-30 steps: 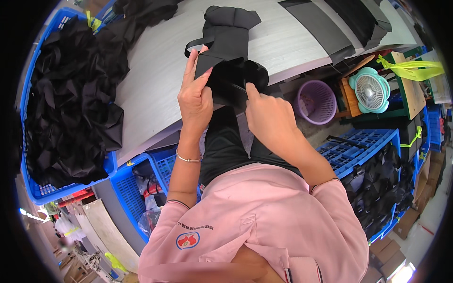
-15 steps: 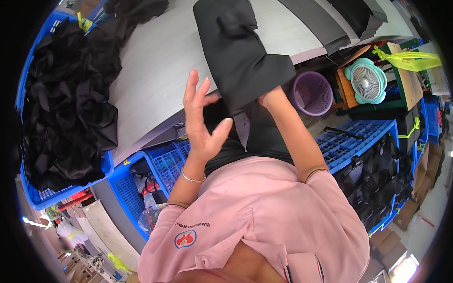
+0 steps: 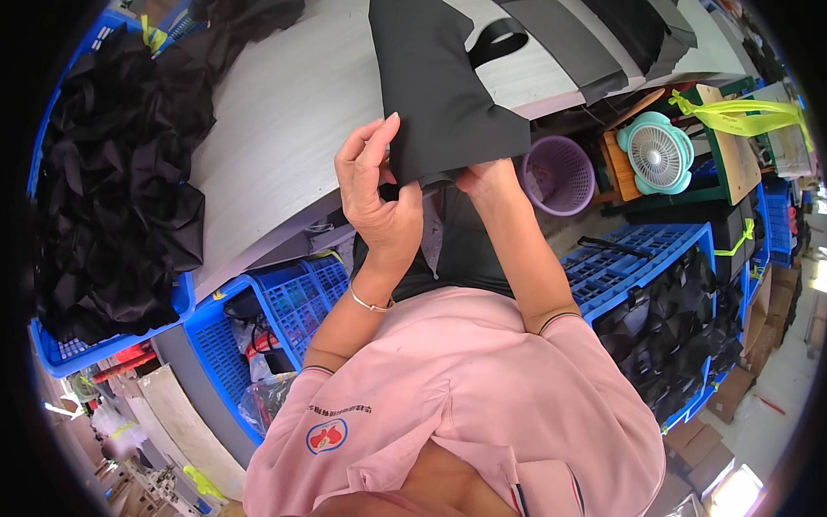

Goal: Inspecting and sorting black textile pieces at a factory workbench.

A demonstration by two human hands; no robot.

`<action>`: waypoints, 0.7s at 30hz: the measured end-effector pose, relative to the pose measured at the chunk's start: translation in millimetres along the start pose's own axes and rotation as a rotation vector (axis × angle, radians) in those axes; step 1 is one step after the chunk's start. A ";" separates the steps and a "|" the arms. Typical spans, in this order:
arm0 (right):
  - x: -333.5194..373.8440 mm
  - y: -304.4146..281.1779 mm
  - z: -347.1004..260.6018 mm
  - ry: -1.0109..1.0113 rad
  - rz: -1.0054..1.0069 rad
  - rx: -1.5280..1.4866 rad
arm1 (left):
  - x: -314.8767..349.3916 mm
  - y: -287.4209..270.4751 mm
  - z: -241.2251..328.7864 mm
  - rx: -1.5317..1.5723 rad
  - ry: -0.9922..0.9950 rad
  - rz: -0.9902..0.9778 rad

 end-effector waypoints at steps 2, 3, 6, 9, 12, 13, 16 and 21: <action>-1.0 -1.3 -0.1 -0.008 0.011 0.041 | -1.3 2.1 0.8 0.026 0.027 0.006; -2.1 -3.1 2.2 -0.006 0.011 0.039 | -1.4 2.3 2.8 0.054 0.055 0.012; -7.7 -2.2 11.4 -0.009 -0.125 -0.090 | 0.4 6.3 -2.5 0.068 0.008 -0.014; -13.6 -2.9 21.9 0.012 -0.210 -0.188 | 2.2 9.8 -3.8 0.078 -0.009 -0.034; -15.1 -3.1 26.4 0.028 -0.153 -0.215 | 6.4 9.3 -10.5 0.086 -0.006 -0.035; -10.2 -0.9 22.5 0.025 -0.078 -0.161 | 7.2 8.4 -12.1 0.084 -0.008 -0.035; -12.8 -4.3 28.0 0.033 -0.020 -0.130 | 10.6 9.3 -17.3 0.072 -0.013 -0.053; -15.4 1.3 34.6 0.025 0.002 -0.090 | 19.7 6.0 -32.8 0.102 -0.030 -0.050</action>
Point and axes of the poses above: each hand's wrist, its own x-axis away from the middle knuckle, its own y-axis out of the palm, z = x × y, the point moved 10 cm from there along -x, towards the middle knuckle, and after that the axes turned 8 degrees about x, right-handed, at the moved point
